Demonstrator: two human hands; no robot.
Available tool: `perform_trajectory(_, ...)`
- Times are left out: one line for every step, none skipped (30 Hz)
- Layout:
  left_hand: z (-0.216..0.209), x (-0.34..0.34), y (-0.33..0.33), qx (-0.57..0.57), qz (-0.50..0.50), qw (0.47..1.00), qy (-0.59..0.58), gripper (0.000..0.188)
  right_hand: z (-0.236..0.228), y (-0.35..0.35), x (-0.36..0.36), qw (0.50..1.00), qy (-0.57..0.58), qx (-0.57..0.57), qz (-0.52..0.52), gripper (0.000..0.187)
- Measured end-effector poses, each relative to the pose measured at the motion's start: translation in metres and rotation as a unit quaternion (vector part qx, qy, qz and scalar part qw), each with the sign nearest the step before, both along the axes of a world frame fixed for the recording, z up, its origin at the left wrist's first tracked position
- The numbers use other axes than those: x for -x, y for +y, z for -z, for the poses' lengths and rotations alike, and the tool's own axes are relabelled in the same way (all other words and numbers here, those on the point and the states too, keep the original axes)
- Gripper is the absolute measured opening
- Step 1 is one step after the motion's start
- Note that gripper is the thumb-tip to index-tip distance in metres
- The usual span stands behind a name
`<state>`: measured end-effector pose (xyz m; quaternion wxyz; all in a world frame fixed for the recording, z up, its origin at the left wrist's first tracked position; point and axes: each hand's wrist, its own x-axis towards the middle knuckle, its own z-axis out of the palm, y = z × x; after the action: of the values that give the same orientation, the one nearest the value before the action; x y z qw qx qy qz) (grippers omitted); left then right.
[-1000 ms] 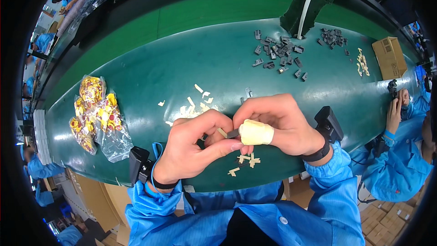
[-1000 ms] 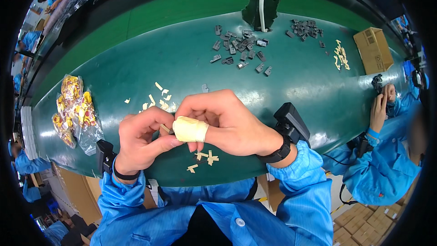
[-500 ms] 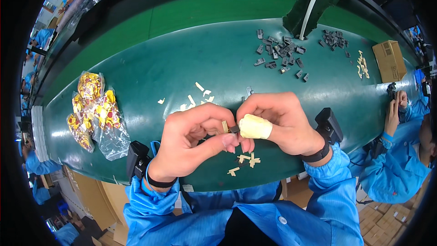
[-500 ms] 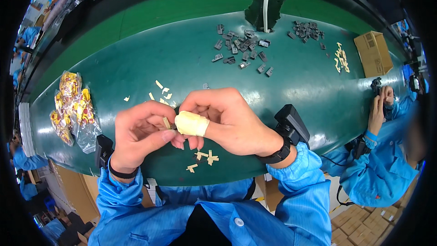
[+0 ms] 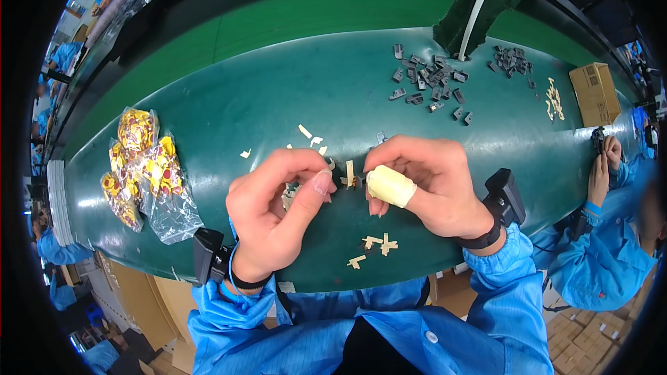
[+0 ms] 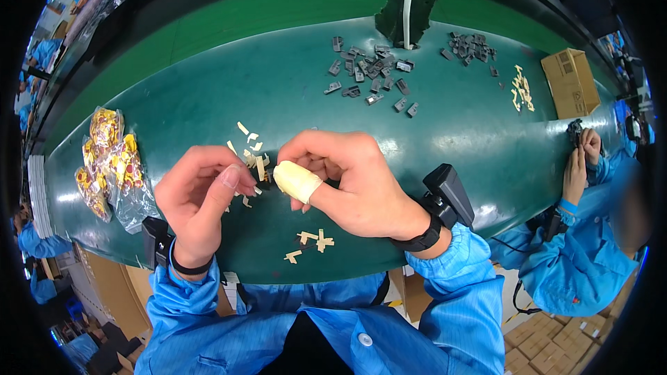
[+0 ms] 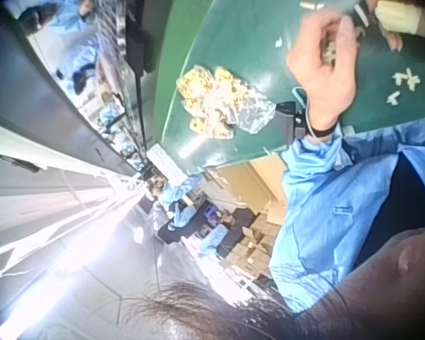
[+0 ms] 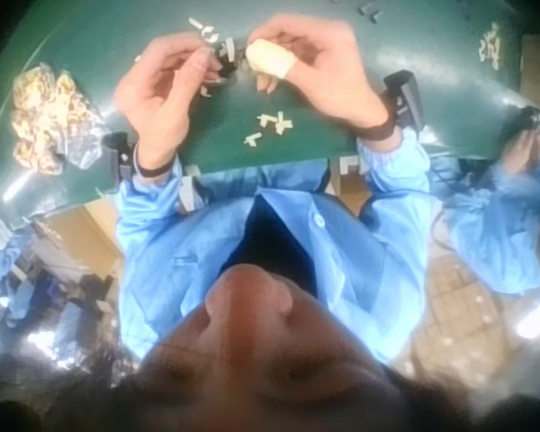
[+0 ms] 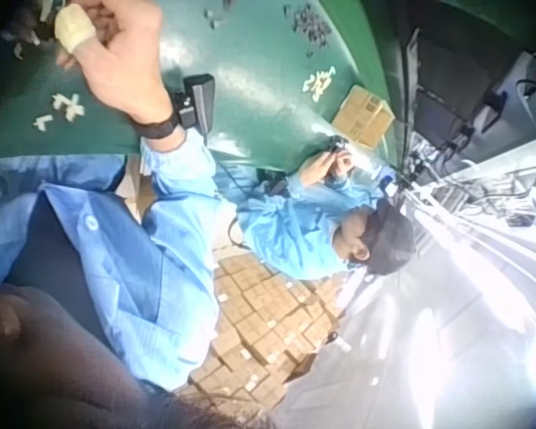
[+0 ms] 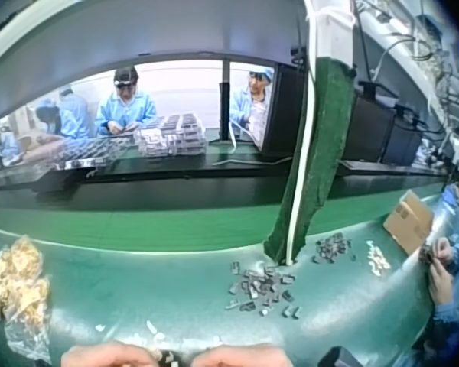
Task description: The worker is manually assembling small plastic and metal components at a production line workstation.
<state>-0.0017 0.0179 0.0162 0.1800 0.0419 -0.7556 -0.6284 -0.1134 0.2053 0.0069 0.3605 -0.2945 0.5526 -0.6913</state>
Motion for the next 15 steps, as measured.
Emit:
perform_trajectory(0.0019, -0.0002, 0.0010, 0.000, 0.001, 1.000, 0.000, 0.009, 0.0019, -0.0003, 0.0001, 1.000, 0.020, 0.006, 0.010, 0.013)
perform_trajectory(0.0035, 0.0001, 0.0030, 0.053, -0.006, 0.998, 0.019, 0.008, 0.0024, -0.0018, -0.0009, 0.999, 0.036, -0.003, 0.023, 0.012)
perform_trajectory(0.0046, 0.0005, 0.0046, 0.105, -0.013, 0.994, 0.039, 0.008, 0.0030, -0.0031, -0.0015, 0.999, 0.036, -0.004, 0.023, 0.012)
perform_trajectory(0.0026, 0.0032, 0.0047, 0.136, 0.002, 0.989, 0.051, 0.008, 0.0031, -0.0039, -0.0021, 0.997, 0.064, -0.012, 0.029, 0.011)
perform_trajectory(0.0018, 0.0040, 0.0050, 0.136, 0.003, 0.989, 0.051, 0.008, 0.0032, -0.0040, -0.0023, 0.995, 0.092, -0.020, 0.035, 0.011)
perform_trajectory(0.0014, 0.0046, 0.0052, 0.165, 0.010, 0.985, 0.046, 0.008, 0.0025, -0.0034, -0.0017, 0.994, 0.094, -0.028, 0.037, 0.011)
perform_trajectory(0.0011, 0.0049, 0.0053, 0.195, 0.016, 0.980, 0.041, 0.008, 0.0020, -0.0032, -0.0017, 0.995, 0.093, -0.029, 0.037, 0.011)
perform_trajectory(0.0009, 0.0054, 0.0053, 0.194, 0.017, 0.980, 0.041, 0.008, 0.0015, -0.0032, -0.0017, 0.995, 0.090, -0.022, 0.037, 0.012)
perform_trajectory(0.0008, 0.0058, 0.0052, 0.185, 0.022, 0.982, 0.035, 0.008, 0.0011, -0.0031, -0.0016, 0.995, 0.087, -0.016, 0.036, 0.012)
perform_trajectory(0.0007, 0.0054, 0.0054, 0.175, 0.026, 0.984, 0.029, 0.008, 0.0005, -0.0031, -0.0020, 0.995, 0.087, -0.017, 0.036, 0.012)
perform_trajectory(0.0010, 0.0050, 0.0053, 0.175, 0.026, 0.984, 0.028, 0.008, -0.0001, -0.0031, -0.0022, 0.995, 0.090, -0.016, 0.033, 0.012)
perform_trajectory(0.0012, 0.0044, 0.0051, 0.166, 0.033, 0.985, 0.020, 0.008, -0.0010, -0.0030, -0.0025, 0.995, 0.093, -0.015, 0.031, 0.012)
perform_trajectory(0.0018, 0.0049, 0.0050, 0.157, 0.039, 0.987, 0.010, 0.008, -0.0013, -0.0029, -0.0019, 0.995, 0.092, -0.015, 0.031, 0.012)
perform_trajectory(0.0013, 0.0053, 0.0052, 0.157, 0.039, 0.987, 0.009, 0.008, -0.0017, -0.0027, -0.0012, 0.995, 0.092, -0.012, 0.025, 0.012)
perform_trajectory(0.0001, 0.0056, 0.0056, 0.117, 0.053, 0.992, -0.007, 0.008, -0.0017, -0.0024, -0.0005, 0.996, 0.092, -0.008, 0.020, 0.012)
